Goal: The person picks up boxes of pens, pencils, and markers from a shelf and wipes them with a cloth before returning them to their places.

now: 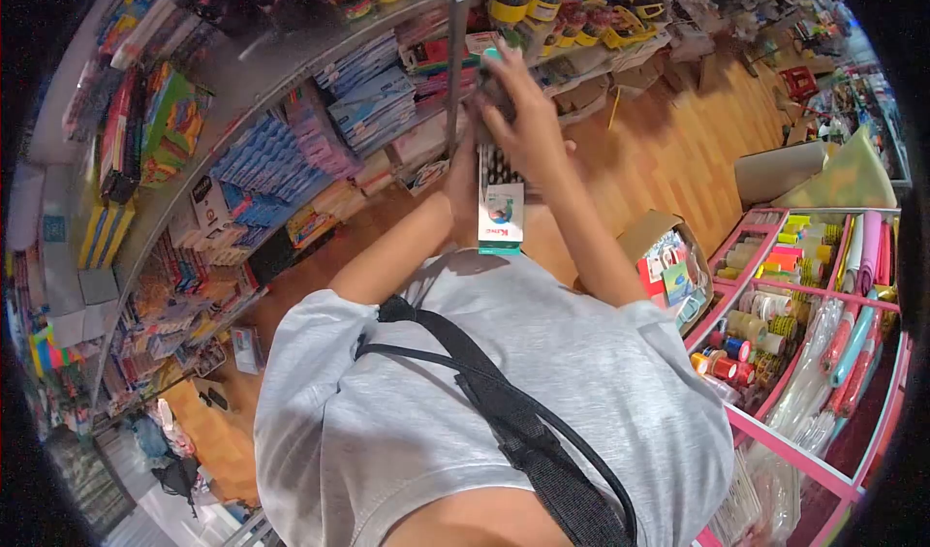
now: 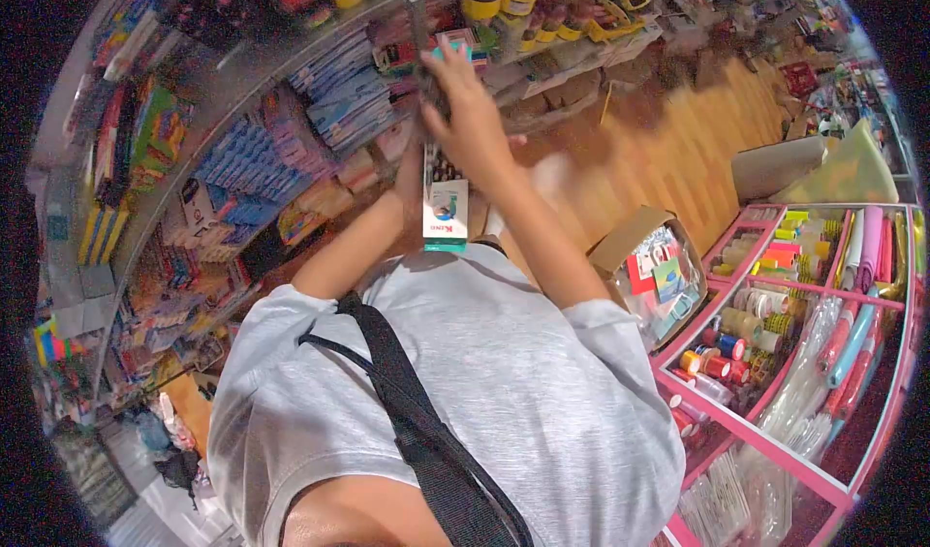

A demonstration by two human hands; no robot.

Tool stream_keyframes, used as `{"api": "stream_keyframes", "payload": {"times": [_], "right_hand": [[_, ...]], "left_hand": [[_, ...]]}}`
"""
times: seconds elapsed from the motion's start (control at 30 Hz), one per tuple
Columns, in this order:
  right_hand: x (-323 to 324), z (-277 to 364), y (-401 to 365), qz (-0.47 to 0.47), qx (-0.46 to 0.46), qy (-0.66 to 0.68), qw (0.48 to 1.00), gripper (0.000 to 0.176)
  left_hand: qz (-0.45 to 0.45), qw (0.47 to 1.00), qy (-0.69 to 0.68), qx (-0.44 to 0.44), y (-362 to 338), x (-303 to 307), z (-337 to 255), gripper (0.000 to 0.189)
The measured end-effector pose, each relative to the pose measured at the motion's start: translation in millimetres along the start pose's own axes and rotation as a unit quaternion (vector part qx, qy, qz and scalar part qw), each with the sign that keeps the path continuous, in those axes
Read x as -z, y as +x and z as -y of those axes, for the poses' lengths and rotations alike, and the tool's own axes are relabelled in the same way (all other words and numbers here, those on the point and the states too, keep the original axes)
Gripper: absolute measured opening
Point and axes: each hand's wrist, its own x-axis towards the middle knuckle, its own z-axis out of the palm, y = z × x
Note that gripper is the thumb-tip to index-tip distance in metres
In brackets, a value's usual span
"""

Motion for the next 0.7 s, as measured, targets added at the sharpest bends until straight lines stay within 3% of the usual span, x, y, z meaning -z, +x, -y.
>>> {"api": "stream_keyframes", "payload": {"times": [0.07,0.1,0.17,0.2,0.23,0.27,0.3,0.43,0.5,0.57,0.63,0.67,0.7], "right_hand": [[3,-11,14,-0.023,0.009,-0.002,1.0,0.046],[4,-11,17,-0.021,0.007,0.0,1.0,0.043],[8,-6,15,-0.002,0.015,0.024,1.0,0.042],[9,-3,14,0.018,0.024,0.046,0.998,0.041],[6,-3,8,0.029,0.017,0.071,0.997,0.04],[5,0,-1,0.053,0.013,0.052,0.997,0.041],[5,3,-11,0.077,0.009,0.033,0.996,0.042],[-5,8,-41,0.045,-0.039,0.151,0.987,0.044],[1,11,-50,0.083,-0.052,0.213,0.972,0.041],[11,11,-58,0.11,-0.107,0.331,0.931,0.037],[31,9,-58,0.082,-0.144,0.33,0.929,0.035],[39,1,-58,0.035,-0.163,0.32,0.933,0.035],[45,-8,-57,-0.011,-0.18,0.314,0.932,0.036]], "left_hand": [[-0.038,0.998,0.049,-0.001,1,22,-4,0.087],[-0.007,0.996,-0.087,-0.004,-2,20,-11,0.087],[-0.063,0.989,0.116,-0.072,-3,9,-10,0.085],[0.049,0.996,-0.045,-0.057,-2,14,-14,0.083],[0.151,0.969,-0.198,-0.007,-1,18,-17,0.08],[0.05,0.989,-0.076,-0.113,2,21,-20,0.076],[-0.053,0.974,0.047,-0.215,4,21,-24,0.071],[-0.068,0.969,-0.006,-0.237,6,30,-37,0.067],[-0.074,0.957,0.027,-0.279,6,31,-44,0.064],[-0.081,0.961,0.004,-0.264,-1,33,-58,0.064],[-0.095,0.945,0.169,-0.262,-5,36,-77,0.069],[-0.074,0.954,0.196,-0.212,-11,38,-85,0.071],[-0.077,0.978,0.126,-0.145,-24,19,-87,0.069]]}}
